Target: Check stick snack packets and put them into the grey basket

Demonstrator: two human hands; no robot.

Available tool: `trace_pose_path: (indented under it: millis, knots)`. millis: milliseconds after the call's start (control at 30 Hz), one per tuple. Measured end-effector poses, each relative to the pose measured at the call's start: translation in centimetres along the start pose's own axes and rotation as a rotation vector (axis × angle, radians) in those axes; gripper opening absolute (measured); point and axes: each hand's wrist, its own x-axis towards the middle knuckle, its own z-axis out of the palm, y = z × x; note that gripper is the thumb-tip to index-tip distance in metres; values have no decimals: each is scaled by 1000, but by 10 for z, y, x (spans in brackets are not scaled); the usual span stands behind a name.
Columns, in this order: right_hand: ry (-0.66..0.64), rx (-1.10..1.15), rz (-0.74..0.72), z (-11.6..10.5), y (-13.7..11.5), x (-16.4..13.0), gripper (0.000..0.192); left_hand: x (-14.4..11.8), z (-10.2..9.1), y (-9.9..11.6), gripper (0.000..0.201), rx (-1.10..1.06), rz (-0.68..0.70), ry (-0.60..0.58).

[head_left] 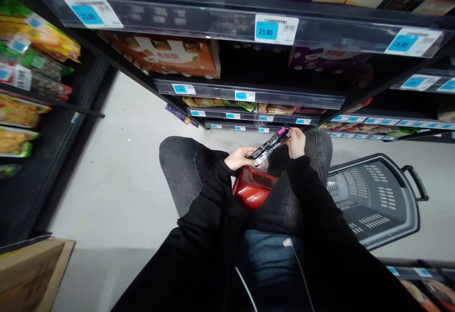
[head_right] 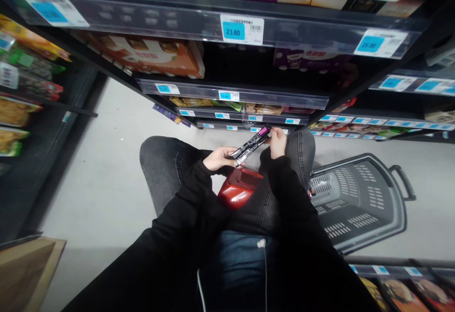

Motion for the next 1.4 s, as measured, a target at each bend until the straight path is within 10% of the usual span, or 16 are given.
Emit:
trace_pose_path:
  millis: [300, 500, 700, 1000, 1200, 1400]
  knots:
    - [-90, 14, 8, -3, 1, 1, 29, 1, -3, -2, 49, -12, -35, 28]
    - [-234, 106, 16, -6, -12, -4, 32, 8, -15, -12, 31, -64, -114, 321]
    - [-308, 147, -44, -7, -24, -7, 28, 4, -17, -3, 34, -161, -242, 364]
    - [-536, 60, 7, -12, -31, -14, 29, 0, -27, 6, 25, -302, 16, 559]
    - [-355, -226, -93, -8, -18, -11, 28, 3, -29, -2, 66, -214, 113, 611]
    - [-332, -238, -37, -12, -13, -5, 38, 3, -36, -6, 61, -6, 5, 607]
